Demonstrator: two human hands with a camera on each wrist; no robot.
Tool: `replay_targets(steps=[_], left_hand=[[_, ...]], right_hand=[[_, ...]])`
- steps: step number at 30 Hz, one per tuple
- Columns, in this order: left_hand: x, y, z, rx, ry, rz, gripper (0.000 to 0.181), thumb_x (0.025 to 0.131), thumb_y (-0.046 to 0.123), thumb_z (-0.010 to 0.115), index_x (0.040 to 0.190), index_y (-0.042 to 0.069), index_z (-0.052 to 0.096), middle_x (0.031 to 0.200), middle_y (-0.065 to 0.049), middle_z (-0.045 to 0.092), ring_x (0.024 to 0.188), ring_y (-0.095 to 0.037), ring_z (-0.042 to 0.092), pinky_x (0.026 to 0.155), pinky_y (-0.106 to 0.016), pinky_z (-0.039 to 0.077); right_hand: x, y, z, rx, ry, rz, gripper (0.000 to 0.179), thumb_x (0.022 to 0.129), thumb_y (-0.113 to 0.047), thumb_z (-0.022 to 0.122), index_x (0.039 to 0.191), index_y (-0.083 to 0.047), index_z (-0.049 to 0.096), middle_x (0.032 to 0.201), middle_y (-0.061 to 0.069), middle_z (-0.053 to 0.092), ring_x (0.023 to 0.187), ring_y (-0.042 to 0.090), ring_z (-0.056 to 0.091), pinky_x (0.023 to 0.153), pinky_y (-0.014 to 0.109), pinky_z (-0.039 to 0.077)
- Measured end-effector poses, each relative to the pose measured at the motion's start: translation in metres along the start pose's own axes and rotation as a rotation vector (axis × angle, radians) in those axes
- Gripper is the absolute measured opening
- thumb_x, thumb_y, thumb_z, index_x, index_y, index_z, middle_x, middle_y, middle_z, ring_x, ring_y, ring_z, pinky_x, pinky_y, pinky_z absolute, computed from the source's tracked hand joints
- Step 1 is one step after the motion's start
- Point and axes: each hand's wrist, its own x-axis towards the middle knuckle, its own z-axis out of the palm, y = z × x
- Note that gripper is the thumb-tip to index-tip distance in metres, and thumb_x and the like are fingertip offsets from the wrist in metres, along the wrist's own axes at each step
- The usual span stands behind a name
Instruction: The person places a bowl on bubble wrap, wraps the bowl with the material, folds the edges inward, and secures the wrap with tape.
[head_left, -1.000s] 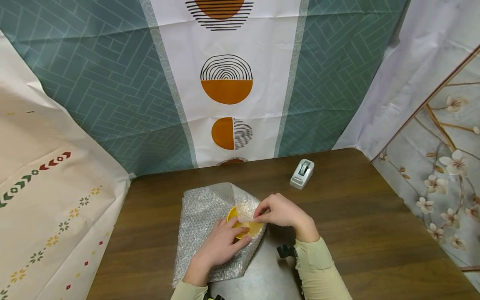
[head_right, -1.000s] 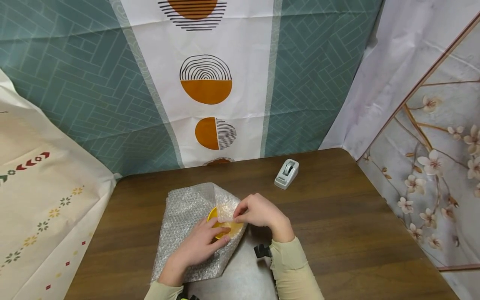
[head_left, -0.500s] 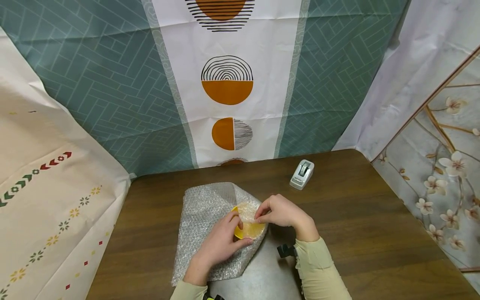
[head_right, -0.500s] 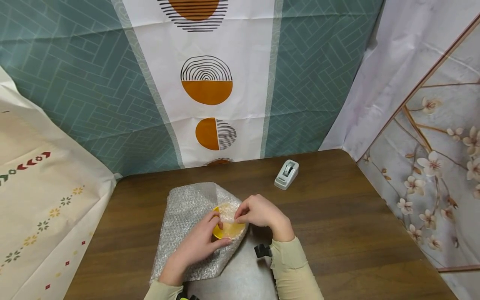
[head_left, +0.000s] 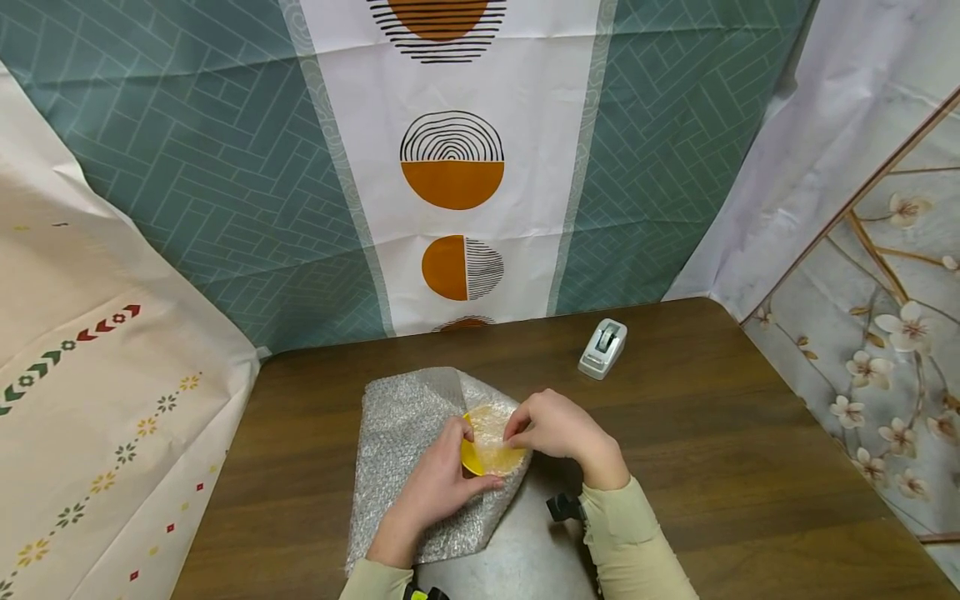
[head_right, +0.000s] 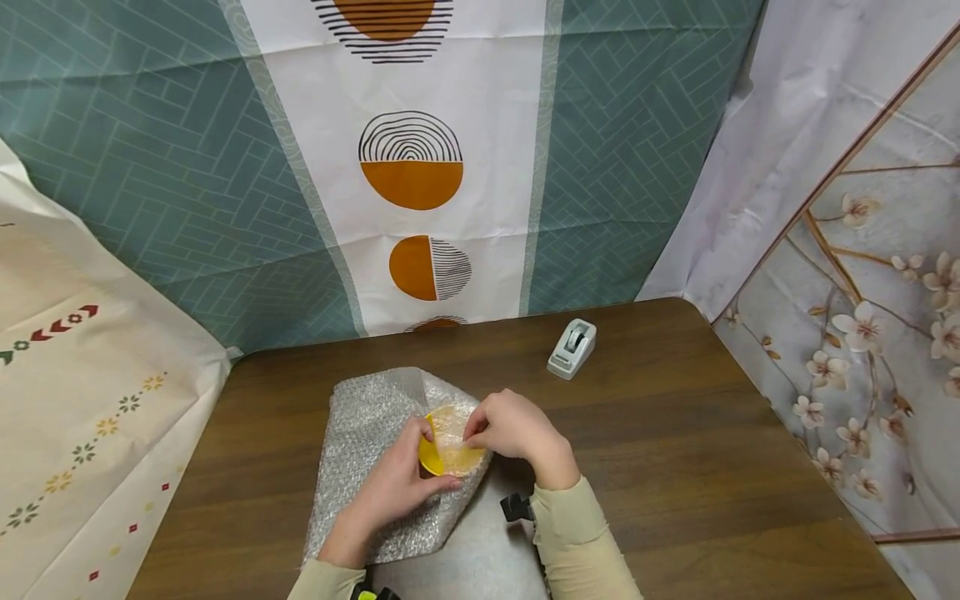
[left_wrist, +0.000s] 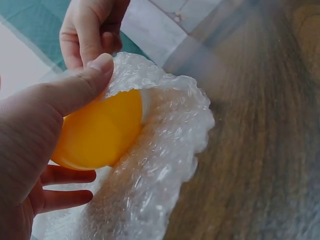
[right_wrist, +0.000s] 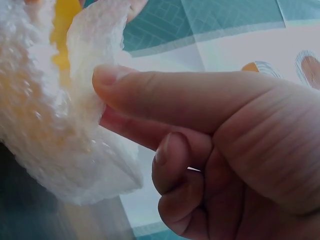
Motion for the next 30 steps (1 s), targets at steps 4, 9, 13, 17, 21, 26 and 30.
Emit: replay_targets(steps=[4,9,13,17,21,26,30], left_hand=[[0.0,-0.001,-0.001,-0.003,-0.016,-0.028,0.074,0.08,0.057,0.091,0.117,0.014,0.044,0.094,-0.004,0.048,0.073,-0.01,0.045,0.064,-0.025,0.042],[-0.001,-0.002,-0.001,0.001,-0.01,-0.023,0.074,0.081,0.058,0.091,0.117,0.013,0.045,0.094,-0.002,0.048,0.074,-0.011,0.047,0.064,-0.025,0.042],[-0.001,-0.002,0.0,-0.003,-0.001,-0.008,0.072,0.081,0.055,0.091,0.116,0.011,0.046,0.097,-0.002,0.05,0.078,-0.013,0.049,0.068,-0.026,0.044],[-0.001,-0.002,0.0,-0.012,-0.004,-0.014,0.073,0.081,0.055,0.092,0.116,0.011,0.046,0.098,-0.002,0.05,0.079,-0.013,0.049,0.069,-0.027,0.044],[-0.001,-0.001,-0.001,-0.011,-0.017,-0.028,0.073,0.08,0.056,0.091,0.116,0.012,0.046,0.098,-0.004,0.05,0.078,-0.012,0.049,0.067,-0.026,0.044],[-0.002,-0.002,-0.002,-0.007,-0.03,-0.031,0.073,0.081,0.058,0.09,0.118,0.013,0.046,0.101,-0.004,0.05,0.081,-0.013,0.049,0.069,-0.026,0.044],[-0.001,-0.004,-0.002,-0.01,-0.031,-0.031,0.073,0.082,0.06,0.089,0.119,0.016,0.045,0.102,-0.003,0.05,0.084,-0.013,0.05,0.071,-0.027,0.045]], right_hand=[[0.001,-0.01,0.004,-0.056,0.005,0.032,0.011,0.09,-0.021,0.088,0.082,-0.027,0.083,0.077,-0.021,0.068,0.071,0.007,0.056,0.067,0.03,0.051],[0.002,-0.022,0.009,-0.121,0.005,0.048,0.013,0.088,-0.019,0.088,0.079,-0.025,0.082,0.074,-0.018,0.067,0.067,0.008,0.056,0.063,0.03,0.051],[0.004,-0.027,0.018,-0.156,-0.004,0.017,0.014,0.086,-0.016,0.087,0.077,-0.024,0.081,0.072,-0.019,0.066,0.066,0.005,0.056,0.063,0.03,0.051],[0.005,-0.027,0.023,-0.169,-0.005,0.01,0.015,0.084,-0.013,0.086,0.075,-0.023,0.08,0.07,-0.019,0.064,0.065,0.006,0.055,0.062,0.03,0.05],[0.006,-0.025,0.025,-0.172,0.003,0.021,0.017,0.083,-0.012,0.086,0.073,-0.023,0.078,0.069,-0.018,0.063,0.063,0.007,0.055,0.061,0.031,0.05],[0.006,-0.027,0.028,-0.179,0.013,0.053,0.02,0.083,-0.01,0.085,0.07,-0.024,0.076,0.066,-0.016,0.06,0.062,0.008,0.054,0.059,0.032,0.049],[0.008,-0.03,0.032,-0.202,0.033,0.1,0.023,0.083,-0.011,0.083,0.067,-0.025,0.073,0.064,-0.014,0.058,0.06,0.011,0.053,0.056,0.033,0.048]])
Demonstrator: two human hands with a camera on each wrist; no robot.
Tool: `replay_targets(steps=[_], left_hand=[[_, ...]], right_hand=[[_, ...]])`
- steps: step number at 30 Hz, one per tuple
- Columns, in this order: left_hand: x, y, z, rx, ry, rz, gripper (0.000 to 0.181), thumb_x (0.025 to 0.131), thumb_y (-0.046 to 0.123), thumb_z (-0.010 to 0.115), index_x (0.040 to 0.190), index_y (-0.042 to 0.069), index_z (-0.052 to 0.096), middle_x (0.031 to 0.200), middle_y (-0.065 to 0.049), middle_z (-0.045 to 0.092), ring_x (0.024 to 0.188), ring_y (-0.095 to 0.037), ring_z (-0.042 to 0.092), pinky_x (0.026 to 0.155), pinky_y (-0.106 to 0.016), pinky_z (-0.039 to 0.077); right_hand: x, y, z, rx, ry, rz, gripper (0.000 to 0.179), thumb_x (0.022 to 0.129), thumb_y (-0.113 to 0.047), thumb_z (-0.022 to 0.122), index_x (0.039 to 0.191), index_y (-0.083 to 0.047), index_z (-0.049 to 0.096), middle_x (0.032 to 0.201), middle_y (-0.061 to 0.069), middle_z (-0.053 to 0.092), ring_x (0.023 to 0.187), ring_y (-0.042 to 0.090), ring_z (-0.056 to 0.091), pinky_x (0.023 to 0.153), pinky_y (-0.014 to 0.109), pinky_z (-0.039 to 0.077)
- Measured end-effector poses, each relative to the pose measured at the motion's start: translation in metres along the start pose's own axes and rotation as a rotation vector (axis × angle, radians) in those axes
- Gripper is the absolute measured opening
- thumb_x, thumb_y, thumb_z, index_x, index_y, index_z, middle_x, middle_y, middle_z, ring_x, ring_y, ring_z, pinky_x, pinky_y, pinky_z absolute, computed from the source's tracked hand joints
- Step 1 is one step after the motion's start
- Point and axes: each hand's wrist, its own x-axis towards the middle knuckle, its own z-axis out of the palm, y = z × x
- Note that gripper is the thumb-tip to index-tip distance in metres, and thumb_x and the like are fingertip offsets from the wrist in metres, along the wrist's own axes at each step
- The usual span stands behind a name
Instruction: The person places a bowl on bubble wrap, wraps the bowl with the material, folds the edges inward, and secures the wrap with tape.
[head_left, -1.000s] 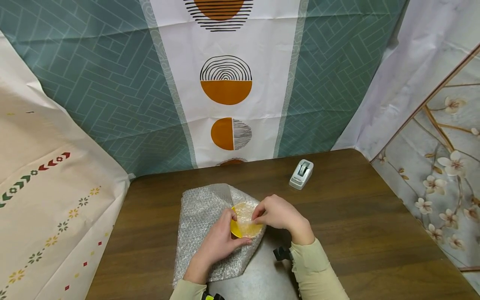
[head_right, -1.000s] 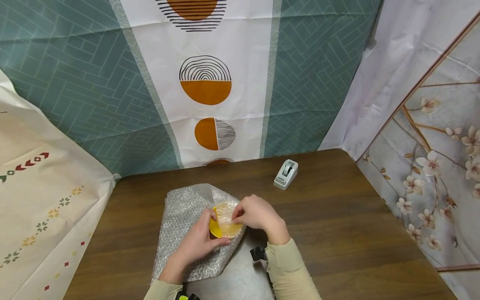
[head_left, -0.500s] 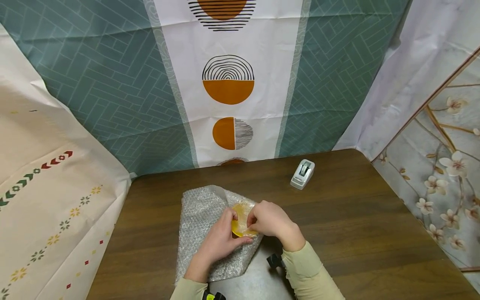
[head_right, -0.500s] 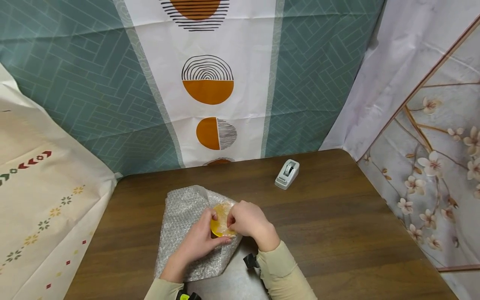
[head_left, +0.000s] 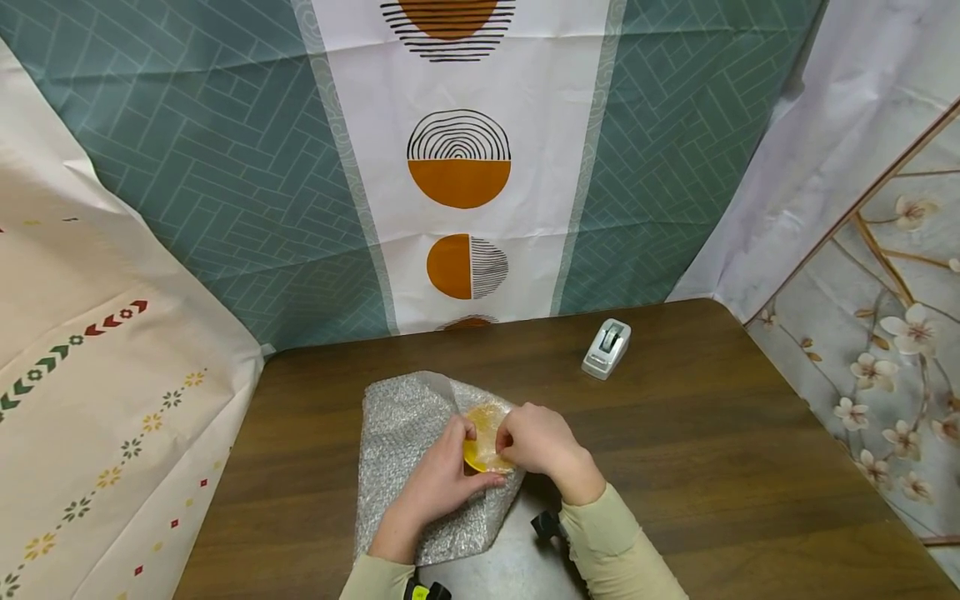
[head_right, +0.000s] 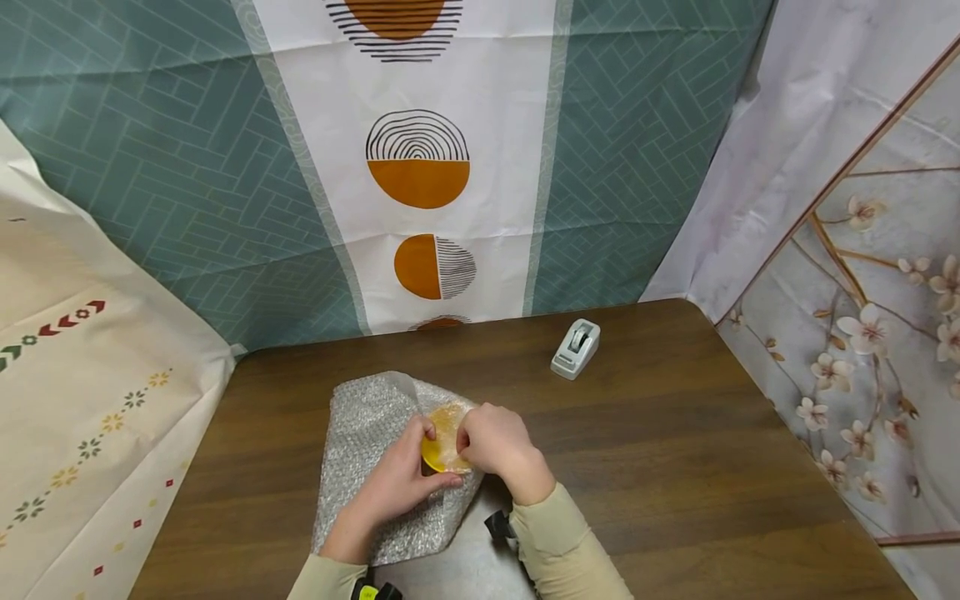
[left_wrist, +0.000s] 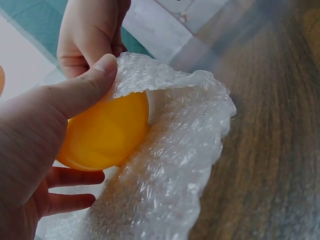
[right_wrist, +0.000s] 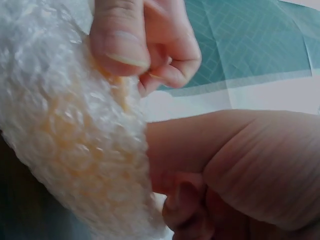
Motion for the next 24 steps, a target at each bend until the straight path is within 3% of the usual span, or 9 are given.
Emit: replay_targets(steps=[6,11,14,20,24], left_hand=[[0.0,-0.001,-0.002,-0.019,-0.015,-0.005,0.073,0.082,0.06,0.088,0.121,0.017,0.043,0.103,-0.002,0.05,0.085,-0.015,0.052,0.072,-0.028,0.046],[0.0,-0.001,-0.002,-0.044,-0.028,-0.001,0.073,0.084,0.057,0.088,0.122,0.016,0.042,0.102,-0.004,0.051,0.084,-0.016,0.052,0.072,-0.028,0.046],[-0.001,-0.001,-0.002,-0.036,-0.022,0.009,0.072,0.085,0.054,0.089,0.122,0.015,0.041,0.102,-0.004,0.051,0.084,-0.016,0.052,0.072,-0.029,0.045],[-0.001,0.0,-0.003,-0.041,-0.011,0.012,0.071,0.086,0.052,0.088,0.122,0.013,0.041,0.103,-0.005,0.052,0.083,-0.016,0.052,0.071,-0.029,0.046],[-0.001,0.0,-0.003,-0.04,-0.019,0.013,0.071,0.086,0.053,0.088,0.123,0.013,0.042,0.105,-0.006,0.053,0.084,-0.016,0.053,0.072,-0.03,0.047]], right_hand=[[0.001,-0.009,0.007,-0.068,0.025,0.068,0.019,0.087,-0.015,0.08,0.071,-0.023,0.075,0.069,-0.01,0.062,0.063,0.015,0.055,0.057,0.038,0.051],[-0.006,-0.016,0.011,-0.152,0.025,0.08,0.016,0.094,-0.018,0.074,0.079,-0.021,0.08,0.079,-0.001,0.072,0.072,0.025,0.068,0.062,0.049,0.058],[-0.012,-0.016,0.011,-0.167,0.025,0.019,0.018,0.096,-0.017,0.071,0.081,-0.021,0.081,0.082,0.001,0.075,0.074,0.027,0.07,0.062,0.051,0.058],[-0.019,-0.002,0.009,-0.161,0.025,-0.164,0.02,0.097,-0.013,0.067,0.081,-0.021,0.077,0.079,-0.01,0.069,0.073,0.017,0.064,0.07,0.041,0.057],[-0.023,0.004,0.013,-0.145,0.064,-0.186,0.011,0.098,-0.013,0.065,0.094,-0.017,0.075,0.09,-0.007,0.073,0.085,0.022,0.068,0.078,0.042,0.058]])
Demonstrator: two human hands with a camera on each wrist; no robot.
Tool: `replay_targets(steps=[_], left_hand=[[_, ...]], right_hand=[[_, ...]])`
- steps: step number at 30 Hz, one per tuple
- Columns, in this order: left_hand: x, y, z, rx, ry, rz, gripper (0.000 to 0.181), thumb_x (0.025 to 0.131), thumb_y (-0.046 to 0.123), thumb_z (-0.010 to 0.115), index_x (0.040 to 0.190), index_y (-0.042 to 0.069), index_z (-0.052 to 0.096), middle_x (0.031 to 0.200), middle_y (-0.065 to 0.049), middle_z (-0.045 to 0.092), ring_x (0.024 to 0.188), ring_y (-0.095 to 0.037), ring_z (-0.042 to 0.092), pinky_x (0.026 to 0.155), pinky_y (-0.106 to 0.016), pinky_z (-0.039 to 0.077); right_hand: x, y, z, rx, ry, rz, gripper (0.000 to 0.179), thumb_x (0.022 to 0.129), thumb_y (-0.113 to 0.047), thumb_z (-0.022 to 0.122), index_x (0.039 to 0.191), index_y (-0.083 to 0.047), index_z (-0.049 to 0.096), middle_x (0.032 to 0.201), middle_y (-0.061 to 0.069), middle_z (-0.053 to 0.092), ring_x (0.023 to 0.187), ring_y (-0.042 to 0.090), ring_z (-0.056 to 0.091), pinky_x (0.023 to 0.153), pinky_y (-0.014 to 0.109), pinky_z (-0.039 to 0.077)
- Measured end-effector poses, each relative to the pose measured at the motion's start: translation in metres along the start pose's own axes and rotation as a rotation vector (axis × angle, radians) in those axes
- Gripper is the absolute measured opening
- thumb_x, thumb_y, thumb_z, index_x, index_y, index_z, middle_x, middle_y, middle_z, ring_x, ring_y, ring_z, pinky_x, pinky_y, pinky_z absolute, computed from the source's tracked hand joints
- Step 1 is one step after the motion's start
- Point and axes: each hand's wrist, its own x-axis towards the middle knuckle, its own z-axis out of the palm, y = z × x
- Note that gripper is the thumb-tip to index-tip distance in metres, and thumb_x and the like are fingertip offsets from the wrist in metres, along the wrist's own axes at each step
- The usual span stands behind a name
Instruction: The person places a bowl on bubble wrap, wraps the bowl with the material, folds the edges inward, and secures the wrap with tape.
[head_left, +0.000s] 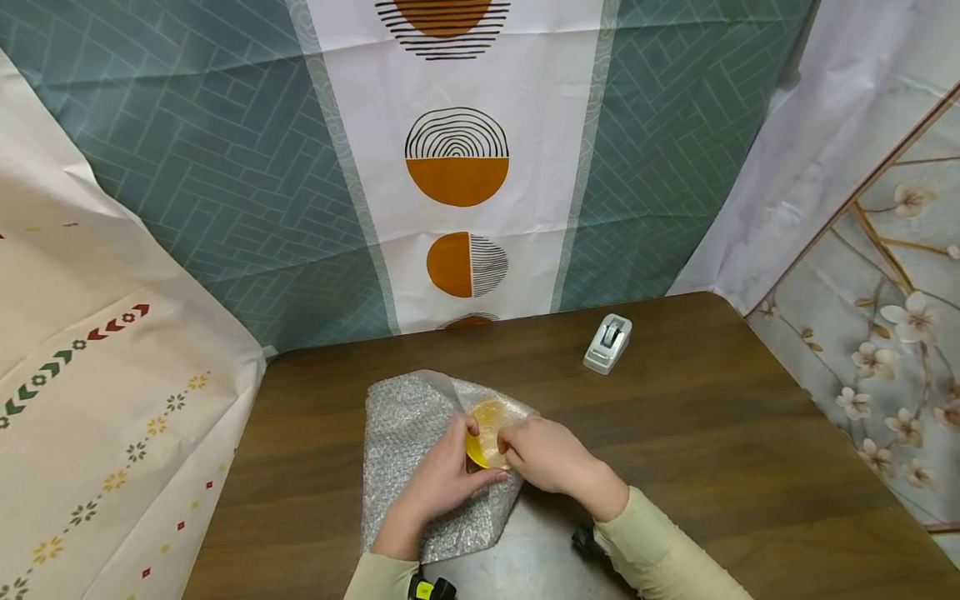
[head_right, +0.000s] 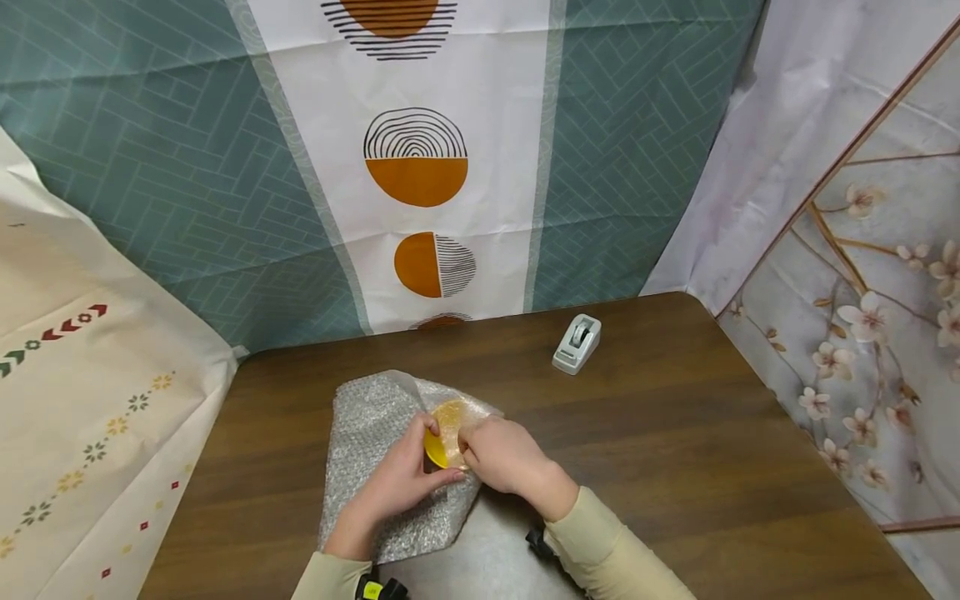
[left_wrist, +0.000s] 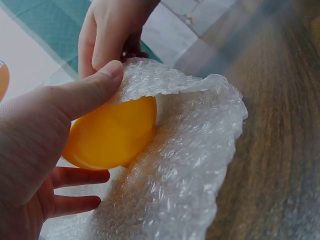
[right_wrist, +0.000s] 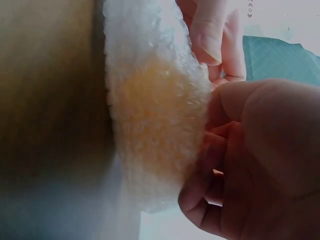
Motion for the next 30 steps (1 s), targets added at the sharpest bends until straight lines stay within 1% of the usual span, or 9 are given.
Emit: replay_targets(steps=[4,8,11,16,19,21,26,28,30], left_hand=[[0.001,-0.001,0.0,0.006,-0.012,-0.012,0.072,0.086,0.055,0.088,0.124,0.016,0.042,0.107,-0.005,0.053,0.088,-0.017,0.054,0.075,-0.03,0.048],[0.003,-0.001,0.0,-0.004,-0.014,-0.026,0.071,0.085,0.055,0.089,0.124,0.018,0.042,0.108,-0.003,0.053,0.089,-0.017,0.055,0.077,-0.03,0.048],[0.002,-0.001,0.0,-0.009,-0.014,-0.025,0.071,0.085,0.054,0.09,0.124,0.017,0.042,0.108,-0.002,0.052,0.09,-0.017,0.055,0.077,-0.03,0.048],[0.002,-0.002,-0.002,-0.01,-0.015,-0.011,0.073,0.084,0.053,0.09,0.126,0.016,0.043,0.111,-0.002,0.055,0.094,-0.017,0.058,0.082,-0.032,0.051],[0.002,-0.002,-0.004,-0.046,-0.027,-0.017,0.074,0.085,0.053,0.09,0.13,0.017,0.043,0.121,-0.002,0.058,0.103,-0.019,0.06,0.091,-0.038,0.053],[0.001,-0.002,-0.007,-0.081,-0.047,-0.027,0.076,0.085,0.052,0.09,0.135,0.019,0.043,0.131,-0.002,0.059,0.114,-0.02,0.061,0.1,-0.042,0.053],[-0.002,-0.005,-0.017,-0.18,-0.103,-0.056,0.079,0.086,0.049,0.09,0.143,0.022,0.043,0.146,0.002,0.058,0.136,-0.022,0.056,0.115,-0.051,0.045],[-0.004,-0.008,-0.022,-0.217,-0.101,-0.059,0.076,0.088,0.045,0.089,0.145,0.022,0.044,0.148,0.005,0.058,0.142,-0.023,0.052,0.118,-0.053,0.041],[-0.006,-0.01,-0.027,-0.264,-0.074,-0.066,0.07,0.093,0.039,0.086,0.145,0.022,0.044,0.151,0.006,0.057,0.147,-0.025,0.048,0.12,-0.057,0.037]], right_hand=[[-0.003,-0.001,0.005,-0.05,0.038,-0.019,0.016,0.1,-0.017,0.066,0.106,-0.016,0.081,0.099,-0.004,0.077,0.093,0.024,0.069,0.084,0.043,0.057],[-0.003,-0.003,0.009,-0.11,0.064,-0.044,0.019,0.099,-0.022,0.067,0.103,-0.023,0.086,0.096,-0.006,0.075,0.087,0.021,0.064,0.079,0.042,0.056],[-0.003,-0.006,0.008,-0.111,0.064,-0.026,0.02,0.098,-0.023,0.068,0.101,-0.026,0.088,0.095,-0.005,0.072,0.085,0.021,0.062,0.074,0.042,0.056],[-0.004,-0.009,0.006,-0.096,0.031,0.029,0.022,0.099,-0.025,0.067,0.104,-0.029,0.088,0.097,-0.005,0.07,0.087,0.021,0.062,0.072,0.045,0.056],[-0.004,-0.01,0.005,-0.081,0.005,0.053,0.022,0.1,-0.028,0.067,0.107,-0.03,0.087,0.101,-0.005,0.071,0.091,0.022,0.064,0.073,0.048,0.054],[-0.004,-0.011,0.005,-0.069,-0.014,0.065,0.022,0.1,-0.031,0.067,0.108,-0.03,0.087,0.104,-0.004,0.071,0.094,0.023,0.065,0.074,0.049,0.052],[-0.003,-0.012,0.006,-0.047,-0.042,0.097,0.027,0.099,-0.037,0.063,0.098,-0.027,0.087,0.104,-0.006,0.07,0.094,0.021,0.06,0.074,0.049,0.046],[-0.002,-0.014,0.007,-0.044,-0.046,0.107,0.03,0.099,-0.041,0.061,0.094,-0.027,0.087,0.101,-0.007,0.069,0.092,0.02,0.057,0.073,0.048,0.044],[0.0,-0.015,0.009,-0.04,-0.049,0.116,0.033,0.099,-0.043,0.059,0.094,-0.027,0.087,0.1,-0.006,0.069,0.09,0.02,0.055,0.072,0.047,0.043]])
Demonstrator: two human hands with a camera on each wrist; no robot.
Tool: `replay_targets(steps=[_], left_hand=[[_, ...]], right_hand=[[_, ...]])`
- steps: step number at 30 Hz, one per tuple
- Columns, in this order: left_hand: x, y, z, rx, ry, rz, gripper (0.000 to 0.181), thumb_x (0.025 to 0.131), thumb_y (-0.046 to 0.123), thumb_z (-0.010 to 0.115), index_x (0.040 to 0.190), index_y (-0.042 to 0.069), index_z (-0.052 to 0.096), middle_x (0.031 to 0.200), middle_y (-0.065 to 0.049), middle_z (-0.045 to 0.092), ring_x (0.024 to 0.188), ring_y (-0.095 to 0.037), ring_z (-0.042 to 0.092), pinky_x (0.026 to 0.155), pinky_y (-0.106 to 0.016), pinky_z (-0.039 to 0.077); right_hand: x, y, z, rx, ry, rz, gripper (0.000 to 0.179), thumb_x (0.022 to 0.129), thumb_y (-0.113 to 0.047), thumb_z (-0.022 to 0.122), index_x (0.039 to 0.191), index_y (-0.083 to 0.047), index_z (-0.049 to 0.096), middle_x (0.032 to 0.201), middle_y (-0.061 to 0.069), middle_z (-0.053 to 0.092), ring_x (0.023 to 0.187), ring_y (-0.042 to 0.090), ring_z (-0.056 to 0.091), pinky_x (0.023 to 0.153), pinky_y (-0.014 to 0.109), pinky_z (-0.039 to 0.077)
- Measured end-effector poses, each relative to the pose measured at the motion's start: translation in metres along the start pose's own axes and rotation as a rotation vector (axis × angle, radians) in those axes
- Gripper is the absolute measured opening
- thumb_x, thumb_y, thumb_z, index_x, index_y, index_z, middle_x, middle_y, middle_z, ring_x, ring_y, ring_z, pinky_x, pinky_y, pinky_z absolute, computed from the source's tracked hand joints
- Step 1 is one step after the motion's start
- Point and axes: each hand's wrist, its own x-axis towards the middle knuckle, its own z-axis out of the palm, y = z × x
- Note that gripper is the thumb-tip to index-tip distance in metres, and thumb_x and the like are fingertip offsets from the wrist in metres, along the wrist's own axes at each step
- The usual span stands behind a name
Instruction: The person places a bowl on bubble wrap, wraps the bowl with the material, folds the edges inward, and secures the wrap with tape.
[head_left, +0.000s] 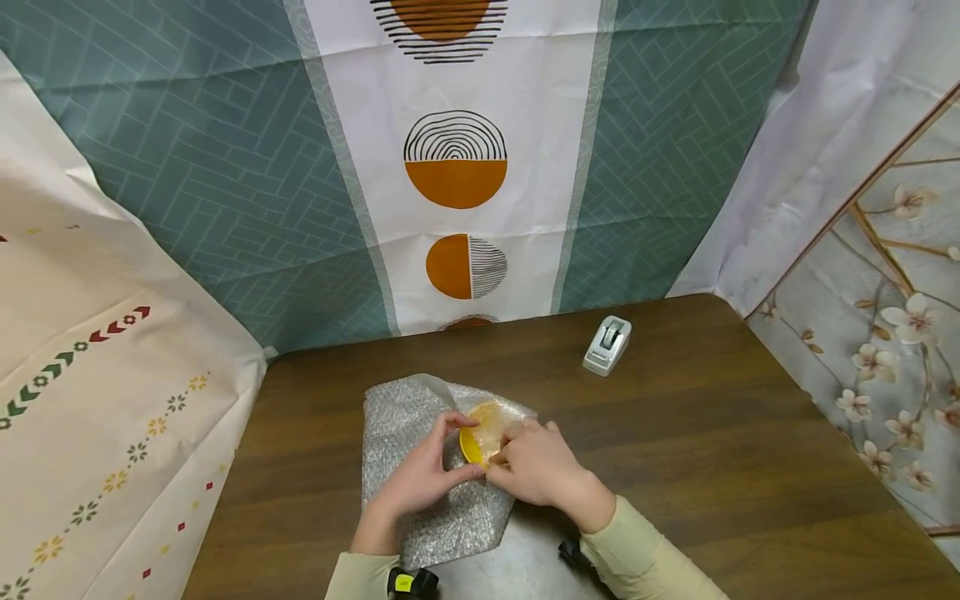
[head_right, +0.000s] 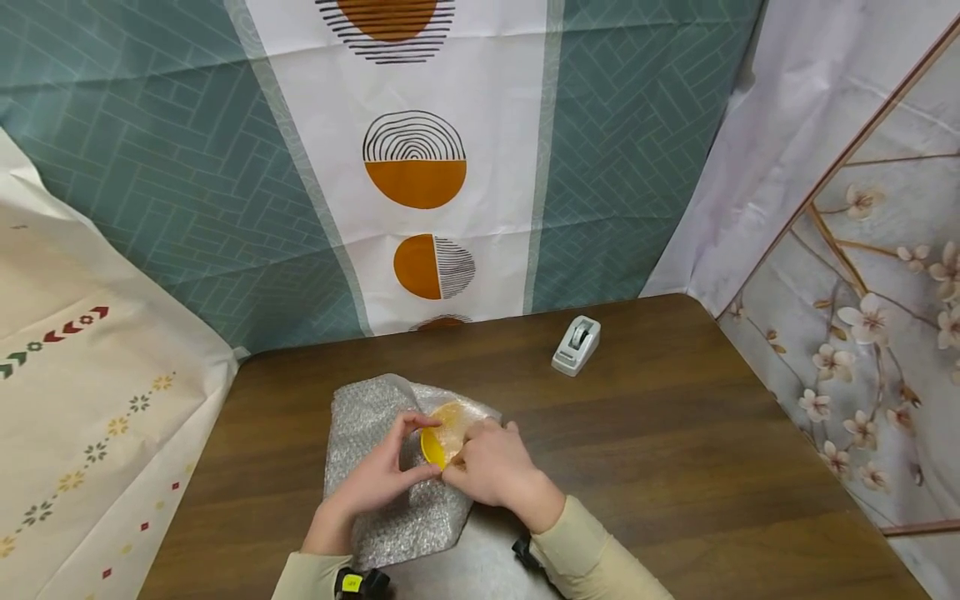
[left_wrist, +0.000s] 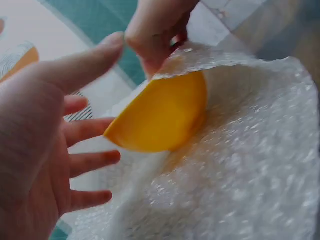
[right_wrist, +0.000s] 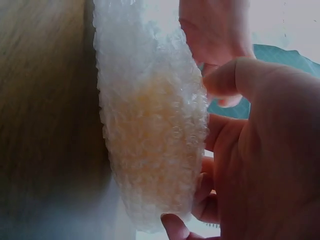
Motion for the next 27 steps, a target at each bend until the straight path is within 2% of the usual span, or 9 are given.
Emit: replay_targets(steps=[2,6,8,11,15,18,22,25,27], left_hand=[[-0.002,-0.003,-0.004,-0.023,0.068,0.009,0.061,0.098,0.034,0.082,0.145,0.021,0.045,0.152,0.003,0.057,0.148,-0.029,0.048,0.119,-0.061,0.036],[-0.003,-0.008,-0.018,-0.035,0.273,-0.016,0.055,0.104,0.028,0.074,0.147,0.011,0.045,0.151,-0.014,0.056,0.144,-0.037,0.05,0.115,-0.065,0.039],[-0.003,-0.012,-0.028,-0.03,0.365,-0.074,0.058,0.106,0.026,0.071,0.15,0.005,0.041,0.153,-0.021,0.05,0.144,-0.041,0.047,0.114,-0.065,0.038],[-0.007,-0.022,-0.046,-0.065,0.451,-0.216,0.065,0.108,0.023,0.067,0.157,0.0,0.032,0.162,-0.026,0.037,0.151,-0.045,0.035,0.116,-0.066,0.035],[-0.013,-0.036,-0.066,-0.201,0.503,-0.41,0.073,0.11,0.025,0.062,0.163,0.003,0.018,0.168,-0.029,0.02,0.155,-0.048,0.025,0.118,-0.064,0.031],[-0.015,-0.043,-0.076,-0.346,0.543,-0.492,0.076,0.111,0.026,0.058,0.166,0.004,0.01,0.17,-0.03,0.014,0.154,-0.047,0.026,0.118,-0.061,0.031],[-0.013,-0.049,-0.08,-0.474,0.596,-0.526,0.077,0.112,0.028,0.057,0.166,0.006,0.006,0.17,-0.031,0.013,0.15,-0.045,0.032,0.116,-0.056,0.033],[-0.009,-0.053,-0.079,-0.5,0.598,-0.53,0.077,0.112,0.027,0.057,0.166,0.007,0.006,0.17,-0.031,0.016,0.15,-0.045,0.033,0.117,-0.056,0.032],[-0.006,-0.055,-0.078,-0.5,0.587,-0.532,0.078,0.112,0.027,0.058,0.166,0.008,0.005,0.168,-0.032,0.024,0.15,-0.046,0.035,0.119,-0.057,0.031]], right_hand=[[0.001,-0.001,0.001,-0.001,-0.003,0.007,0.035,0.098,-0.046,0.059,0.096,-0.027,0.088,0.101,-0.006,0.069,0.09,0.02,0.055,0.072,0.046,0.043],[0.002,-0.001,0.004,-0.001,0.0,0.015,0.035,0.098,-0.047,0.059,0.101,-0.029,0.088,0.101,-0.006,0.067,0.091,0.019,0.054,0.074,0.045,0.043],[0.002,-0.001,0.004,-0.003,0.005,0.017,0.035,0.098,-0.048,0.059,0.101,-0.03,0.088,0.101,-0.006,0.067,0.091,0.019,0.055,0.075,0.045,0.044],[0.002,-0.001,0.004,-0.001,0.011,0.015,0.034,0.099,-0.048,0.058,0.103,-0.032,0.088,0.102,-0.006,0.067,0.093,0.02,0.056,0.075,0.045,0.045],[0.002,0.001,0.005,0.016,0.021,0.015,0.032,0.098,-0.047,0.058,0.104,-0.034,0.088,0.102,-0.007,0.068,0.094,0.02,0.059,0.074,0.045,0.045],[0.003,0.002,0.006,0.032,0.032,0.014,0.031,0.098,-0.047,0.06,0.101,-0.033,0.088,0.098,-0.008,0.068,0.092,0.019,0.059,0.073,0.044,0.044],[0.004,0.002,0.008,0.039,0.042,0.004,0.03,0.098,-0.047,0.061,0.097,-0.033,0.087,0.095,-0.01,0.066,0.089,0.017,0.059,0.072,0.042,0.043],[0.004,0.002,0.009,0.037,0.044,0.0,0.03,0.098,-0.047,0.061,0.097,-0.033,0.087,0.094,-0.01,0.066,0.088,0.016,0.059,0.071,0.042,0.043],[0.004,0.003,0.008,0.033,0.049,-0.001,0.03,0.098,-0.048,0.061,0.097,-0.033,0.087,0.095,-0.01,0.066,0.09,0.016,0.06,0.072,0.041,0.044]])
